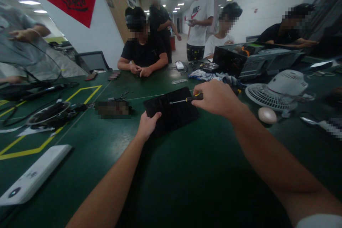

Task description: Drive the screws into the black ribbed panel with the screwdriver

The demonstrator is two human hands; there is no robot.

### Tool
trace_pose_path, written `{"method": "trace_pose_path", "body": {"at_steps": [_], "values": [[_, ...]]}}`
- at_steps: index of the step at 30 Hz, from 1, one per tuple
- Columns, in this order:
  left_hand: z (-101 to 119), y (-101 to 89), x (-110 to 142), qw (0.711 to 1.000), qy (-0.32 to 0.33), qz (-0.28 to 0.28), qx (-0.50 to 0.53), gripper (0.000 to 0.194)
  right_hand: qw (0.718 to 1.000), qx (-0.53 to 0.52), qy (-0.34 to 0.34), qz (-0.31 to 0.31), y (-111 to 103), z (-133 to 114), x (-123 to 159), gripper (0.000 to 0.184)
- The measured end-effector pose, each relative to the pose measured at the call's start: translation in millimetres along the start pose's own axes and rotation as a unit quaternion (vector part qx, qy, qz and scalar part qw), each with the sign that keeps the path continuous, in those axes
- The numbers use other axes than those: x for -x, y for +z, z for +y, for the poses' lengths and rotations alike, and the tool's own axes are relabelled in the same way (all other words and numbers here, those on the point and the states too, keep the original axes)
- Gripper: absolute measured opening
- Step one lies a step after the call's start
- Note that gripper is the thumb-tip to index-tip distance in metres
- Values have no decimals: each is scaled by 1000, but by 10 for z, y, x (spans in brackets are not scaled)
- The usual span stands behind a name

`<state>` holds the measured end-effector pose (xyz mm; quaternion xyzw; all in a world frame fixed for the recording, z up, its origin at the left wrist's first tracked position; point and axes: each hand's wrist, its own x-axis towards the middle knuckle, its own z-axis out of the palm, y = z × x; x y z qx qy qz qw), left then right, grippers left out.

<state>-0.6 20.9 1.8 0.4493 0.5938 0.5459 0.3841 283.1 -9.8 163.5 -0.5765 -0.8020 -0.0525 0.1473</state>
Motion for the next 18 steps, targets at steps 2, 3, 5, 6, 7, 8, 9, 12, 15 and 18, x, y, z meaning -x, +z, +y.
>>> {"method": "trace_pose_path", "body": {"at_steps": [2,3,5,6,7,8,9,12,15,18], "values": [[-1,1,0,1000,1,2,0,50,1000,2,-2,-4,2,0,6,28],[-2,1,0,1000,2,3,0,50,1000,2,-2,-7,2,-1,9,28],[-2,1,0,1000,1,4,2,50,1000,4,0,-13,-1,-4,18,28],[-2,0,0,1000,0,4,4,50,1000,5,1,-18,-2,-8,21,29],[-1,-1,0,1000,-2,4,5,51,1000,7,3,-22,-3,-12,23,29],[-1,-1,1,1000,-3,4,6,51,1000,10,4,-26,-1,-18,23,30],[0,-2,1,1000,-4,3,7,51,999,13,3,-32,4,-24,21,32],[4,0,7,1000,-2,3,7,51,998,28,-4,-52,32,-45,2,38],[21,6,22,1000,2,-3,9,51,997,31,-13,-66,64,-46,-20,40],[49,17,39,1000,1,-8,20,50,999,-2,-21,-44,60,-3,-23,37]]}}
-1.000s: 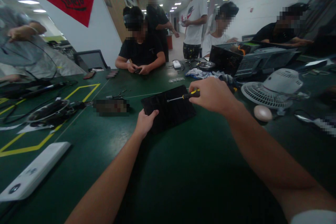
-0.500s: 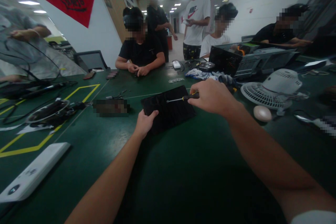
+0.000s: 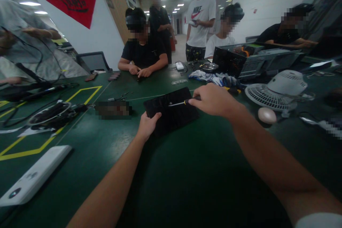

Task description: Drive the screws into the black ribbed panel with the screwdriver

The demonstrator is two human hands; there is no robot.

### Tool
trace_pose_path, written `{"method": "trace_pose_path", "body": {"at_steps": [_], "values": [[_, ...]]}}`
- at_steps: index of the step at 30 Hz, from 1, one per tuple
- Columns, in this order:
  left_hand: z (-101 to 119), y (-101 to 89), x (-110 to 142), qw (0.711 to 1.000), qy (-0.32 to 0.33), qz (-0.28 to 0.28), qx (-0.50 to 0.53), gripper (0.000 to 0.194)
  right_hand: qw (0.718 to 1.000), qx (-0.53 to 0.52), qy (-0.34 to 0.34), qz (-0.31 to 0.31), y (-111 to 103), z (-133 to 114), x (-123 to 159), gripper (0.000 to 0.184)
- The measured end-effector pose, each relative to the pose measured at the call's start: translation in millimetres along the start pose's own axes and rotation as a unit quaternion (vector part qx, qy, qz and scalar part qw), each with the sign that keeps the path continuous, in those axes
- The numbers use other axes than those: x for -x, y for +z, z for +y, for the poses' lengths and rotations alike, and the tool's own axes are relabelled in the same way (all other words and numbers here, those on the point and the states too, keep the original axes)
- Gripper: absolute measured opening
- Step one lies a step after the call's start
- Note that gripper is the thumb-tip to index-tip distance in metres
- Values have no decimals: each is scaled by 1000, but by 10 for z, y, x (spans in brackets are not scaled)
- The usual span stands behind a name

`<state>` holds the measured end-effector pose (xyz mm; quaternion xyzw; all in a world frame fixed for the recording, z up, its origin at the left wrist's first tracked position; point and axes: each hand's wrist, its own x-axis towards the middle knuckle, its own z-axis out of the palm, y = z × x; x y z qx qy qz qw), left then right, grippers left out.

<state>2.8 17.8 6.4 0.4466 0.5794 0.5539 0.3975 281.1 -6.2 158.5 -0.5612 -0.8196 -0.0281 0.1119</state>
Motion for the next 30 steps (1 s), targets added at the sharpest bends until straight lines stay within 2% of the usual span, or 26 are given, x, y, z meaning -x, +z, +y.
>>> {"method": "trace_pose_path", "body": {"at_steps": [4,8,19,30], "values": [[27,8,6,1000,-5,6,-3,44,997,-33,2,76,-52,86,23,29],[13,-5,-4,1000,-7,6,-6,44,993,-27,7,111,-80,123,24,24],[-37,-24,-28,1000,-11,10,-13,49,993,-21,-37,106,-31,35,17,27],[-60,-13,-46,1000,-4,18,-17,51,994,-18,-24,101,-10,5,24,26]]}}
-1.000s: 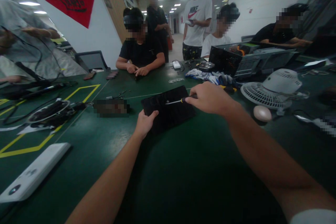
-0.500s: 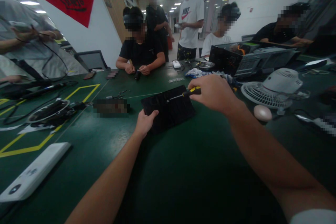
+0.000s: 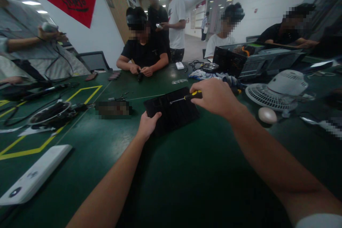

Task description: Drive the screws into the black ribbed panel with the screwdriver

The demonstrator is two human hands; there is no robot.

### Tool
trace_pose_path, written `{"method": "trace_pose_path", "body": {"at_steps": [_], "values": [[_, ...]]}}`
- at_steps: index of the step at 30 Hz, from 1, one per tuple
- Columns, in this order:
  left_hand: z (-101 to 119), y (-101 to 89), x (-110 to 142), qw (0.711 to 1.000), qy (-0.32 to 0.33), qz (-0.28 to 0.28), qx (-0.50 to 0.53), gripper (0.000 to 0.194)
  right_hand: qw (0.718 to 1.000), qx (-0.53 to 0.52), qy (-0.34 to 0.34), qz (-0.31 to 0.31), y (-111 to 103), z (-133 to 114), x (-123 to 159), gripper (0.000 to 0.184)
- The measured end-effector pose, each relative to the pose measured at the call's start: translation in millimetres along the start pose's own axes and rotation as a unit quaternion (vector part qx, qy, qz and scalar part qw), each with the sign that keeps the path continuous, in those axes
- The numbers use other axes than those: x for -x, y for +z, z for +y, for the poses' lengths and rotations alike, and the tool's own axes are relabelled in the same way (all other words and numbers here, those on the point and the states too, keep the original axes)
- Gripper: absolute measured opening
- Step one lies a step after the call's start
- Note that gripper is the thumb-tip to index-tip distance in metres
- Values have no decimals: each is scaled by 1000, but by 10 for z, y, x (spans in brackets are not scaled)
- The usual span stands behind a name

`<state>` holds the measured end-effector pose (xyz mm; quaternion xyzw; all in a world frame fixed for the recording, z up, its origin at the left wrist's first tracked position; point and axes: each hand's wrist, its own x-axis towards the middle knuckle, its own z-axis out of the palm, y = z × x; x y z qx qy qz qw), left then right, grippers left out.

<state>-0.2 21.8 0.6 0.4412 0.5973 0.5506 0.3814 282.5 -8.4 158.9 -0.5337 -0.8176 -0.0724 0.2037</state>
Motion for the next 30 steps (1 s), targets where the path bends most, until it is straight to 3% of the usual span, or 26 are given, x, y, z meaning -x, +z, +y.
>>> {"method": "trace_pose_path", "body": {"at_steps": [21,30], "values": [[13,-9,15,1000,-4,-5,8,53,999,7,18,-49,-10,-31,-2,28],[2,-3,-1,1000,0,-10,11,54,985,17,24,-170,1,-19,-38,43]]}}
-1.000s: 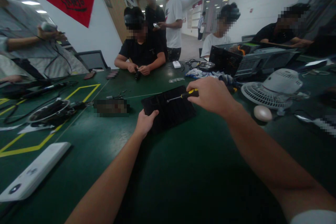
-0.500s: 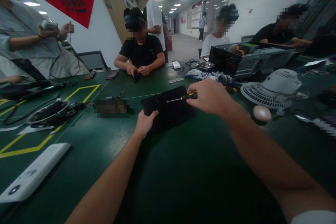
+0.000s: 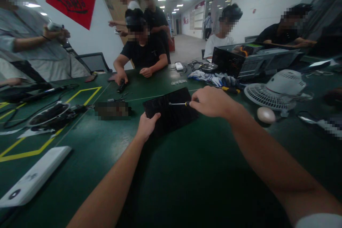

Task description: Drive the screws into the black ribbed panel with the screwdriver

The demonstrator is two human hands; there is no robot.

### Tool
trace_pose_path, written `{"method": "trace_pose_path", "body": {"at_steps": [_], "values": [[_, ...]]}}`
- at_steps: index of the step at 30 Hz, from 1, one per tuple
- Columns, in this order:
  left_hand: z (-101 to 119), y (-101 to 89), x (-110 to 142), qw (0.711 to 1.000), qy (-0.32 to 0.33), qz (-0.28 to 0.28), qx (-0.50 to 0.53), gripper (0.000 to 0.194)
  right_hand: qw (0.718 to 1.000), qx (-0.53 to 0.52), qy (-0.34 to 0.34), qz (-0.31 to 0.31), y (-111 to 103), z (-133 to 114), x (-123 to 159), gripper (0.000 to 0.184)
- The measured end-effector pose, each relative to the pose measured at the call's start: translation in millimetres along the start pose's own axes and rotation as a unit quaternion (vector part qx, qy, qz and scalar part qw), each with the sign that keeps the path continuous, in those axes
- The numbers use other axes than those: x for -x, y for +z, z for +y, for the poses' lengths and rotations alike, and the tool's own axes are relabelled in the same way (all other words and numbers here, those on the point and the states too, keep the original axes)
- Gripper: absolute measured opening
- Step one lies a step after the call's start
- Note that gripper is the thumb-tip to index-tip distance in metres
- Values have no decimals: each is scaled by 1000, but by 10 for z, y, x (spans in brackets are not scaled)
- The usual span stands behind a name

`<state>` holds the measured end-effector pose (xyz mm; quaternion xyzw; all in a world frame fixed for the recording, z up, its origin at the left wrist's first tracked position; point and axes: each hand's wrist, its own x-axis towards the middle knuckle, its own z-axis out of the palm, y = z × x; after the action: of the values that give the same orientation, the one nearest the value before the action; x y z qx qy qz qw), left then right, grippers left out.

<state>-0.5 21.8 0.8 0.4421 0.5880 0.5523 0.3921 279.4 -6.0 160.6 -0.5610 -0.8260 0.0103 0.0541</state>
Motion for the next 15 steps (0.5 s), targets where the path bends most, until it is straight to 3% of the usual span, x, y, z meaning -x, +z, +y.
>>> {"method": "trace_pose_path", "body": {"at_steps": [5,9,12,15], "values": [[-19,-7,-15,1000,4,8,-6,52,999,-21,-10,-43,70,-8,-74,47],[-1,-7,-8,1000,6,1,-5,50,997,-55,-28,-40,68,71,-89,42],[20,-4,6,1000,5,-3,-4,49,993,-109,-45,-13,9,198,-74,37],[22,-5,7,1000,5,-3,-5,48,984,-160,-42,70,-15,361,-115,36]]}}
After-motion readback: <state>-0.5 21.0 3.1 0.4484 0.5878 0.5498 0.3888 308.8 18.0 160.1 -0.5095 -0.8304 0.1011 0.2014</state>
